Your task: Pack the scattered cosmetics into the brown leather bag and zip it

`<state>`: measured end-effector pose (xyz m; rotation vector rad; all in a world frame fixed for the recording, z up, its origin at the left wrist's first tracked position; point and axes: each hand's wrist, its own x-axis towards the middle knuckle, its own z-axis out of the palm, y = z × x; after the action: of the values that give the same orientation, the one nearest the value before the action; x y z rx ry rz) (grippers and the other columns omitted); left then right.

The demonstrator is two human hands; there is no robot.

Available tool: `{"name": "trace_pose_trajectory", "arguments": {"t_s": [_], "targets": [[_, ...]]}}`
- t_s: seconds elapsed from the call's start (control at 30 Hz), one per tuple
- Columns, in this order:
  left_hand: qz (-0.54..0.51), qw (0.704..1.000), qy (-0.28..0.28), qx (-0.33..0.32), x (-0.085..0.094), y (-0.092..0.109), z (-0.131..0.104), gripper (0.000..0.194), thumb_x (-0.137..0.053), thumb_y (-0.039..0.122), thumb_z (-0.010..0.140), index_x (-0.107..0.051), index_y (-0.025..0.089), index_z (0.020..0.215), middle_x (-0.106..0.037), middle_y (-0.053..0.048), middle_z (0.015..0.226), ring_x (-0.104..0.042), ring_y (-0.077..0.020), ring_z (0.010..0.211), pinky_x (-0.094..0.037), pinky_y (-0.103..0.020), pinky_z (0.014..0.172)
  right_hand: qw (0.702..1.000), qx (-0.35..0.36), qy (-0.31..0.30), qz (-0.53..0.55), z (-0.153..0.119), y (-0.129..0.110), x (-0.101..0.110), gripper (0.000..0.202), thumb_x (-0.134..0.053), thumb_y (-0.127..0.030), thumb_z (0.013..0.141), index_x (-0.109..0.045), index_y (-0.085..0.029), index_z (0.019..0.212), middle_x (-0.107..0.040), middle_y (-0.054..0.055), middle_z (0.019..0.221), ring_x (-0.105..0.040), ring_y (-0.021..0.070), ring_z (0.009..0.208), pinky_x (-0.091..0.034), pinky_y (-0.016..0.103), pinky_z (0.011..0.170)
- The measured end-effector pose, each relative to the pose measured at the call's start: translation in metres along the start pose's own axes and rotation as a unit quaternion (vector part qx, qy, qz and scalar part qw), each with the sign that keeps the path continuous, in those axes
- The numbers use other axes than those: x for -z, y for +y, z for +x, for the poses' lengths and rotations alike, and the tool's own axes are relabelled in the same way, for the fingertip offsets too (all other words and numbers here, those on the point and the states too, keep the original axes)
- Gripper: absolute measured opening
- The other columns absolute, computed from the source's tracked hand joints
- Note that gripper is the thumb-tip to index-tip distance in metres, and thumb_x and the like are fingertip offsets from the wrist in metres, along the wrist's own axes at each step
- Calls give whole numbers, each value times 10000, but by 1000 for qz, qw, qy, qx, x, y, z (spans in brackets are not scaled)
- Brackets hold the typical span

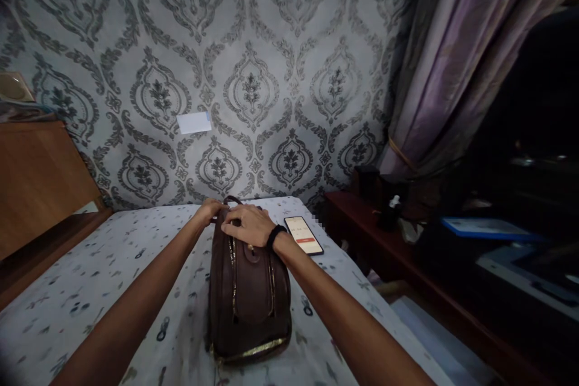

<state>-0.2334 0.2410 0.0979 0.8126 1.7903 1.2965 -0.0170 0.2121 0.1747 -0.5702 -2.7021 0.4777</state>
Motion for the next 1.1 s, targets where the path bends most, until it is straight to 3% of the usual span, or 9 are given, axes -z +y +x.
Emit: {"name": "trace_pose_trajectory", "arguments": {"t_s": [0.23,0.3,0.37,0.43,0.5,0.67,0.9,1.0,1.1], "targets": [[-33,996,18,-77,-2,-2,-6,345,-597,362,945,-590,151,1218,-625,-91,1200,-640,-214,1016,-564,-420,857,1000,-7,-2,-3,-1,2,-2,270,-556,-397,904,-766,-256,998,-680,76,1262,-573,315,1234,-417,452,1028],[-46,994,24,-100,-3,-2,-8,274,-629,359,920,-641,131,1071,-665,-60,1049,-650,-181,894,-559,-355,778,1000,-2,5,-3,-1,3,-2,261,-558,-390,905,-766,-256,987,-691,69,1238,-585,304,1220,-423,430,1021],[-60,990,31,-122,-3,-1,-10,220,-722,331,823,-649,125,793,-659,-10,798,-621,-143,719,-502,-272,659,1000,3,6,-2,0,3,-2,252,-560,-377,905,-767,-254,980,-701,63,1210,-600,292,1199,-431,407,1010],[-73,987,35,-141,-3,1,-12,300,-785,281,699,-550,149,567,-575,30,592,-549,-112,582,-411,-233,569,1000,6,5,1,0,3,-2,251,-559,-363,907,-767,-244,981,-706,65,1196,-609,287,1182,-431,397,1005],[-83,984,35,-155,-3,4,-15,362,-794,258,632,-473,170,491,-501,52,501,-487,-95,519,-357,-228,535,1000,11,2,3,0,2,-2,256,-553,-348,911,-766,-230,991,-710,71,1180,-615,284,1168,-430,395,1001],[-89,980,26,-176,-3,7,-24,354,-789,287,593,-462,188,501,-443,72,466,-423,-83,480,-333,-227,511,1000,22,2,1,1,1,-2,263,-547,-346,917,-764,-229,1008,-716,67,1159,-627,278,1142,-441,380,974],[-48,983,-12,-177,-16,4,-31,330,-772,430,614,-573,167,606,-599,-3,566,-567,-148,561,-432,-263,554,1000,15,5,0,-1,1,-1,277,-542,-355,934,-759,-232,1053,-709,75,1204,-604,288,1195,-432,410,1007],[-11,983,-7,-183,-20,0,-32,340,-741,451,651,-621,145,739,-661,-38,690,-621,-180,663,-468,-280,617,999,31,17,10,-1,2,-2,287,-523,-331,946,-748,-217,1082,-705,80,1218,-601,274,1202,-418,403,1032],[50,978,36,-197,-14,0,-30,428,-736,405,676,-615,134,984,-693,-82,894,-651,-240,881,-483,-307,720,999,37,20,14,-1,4,-3,293,-518,-330,951,-744,-203,1088,-702,84,1224,-603,272,1193,-421,402,1023]]}}
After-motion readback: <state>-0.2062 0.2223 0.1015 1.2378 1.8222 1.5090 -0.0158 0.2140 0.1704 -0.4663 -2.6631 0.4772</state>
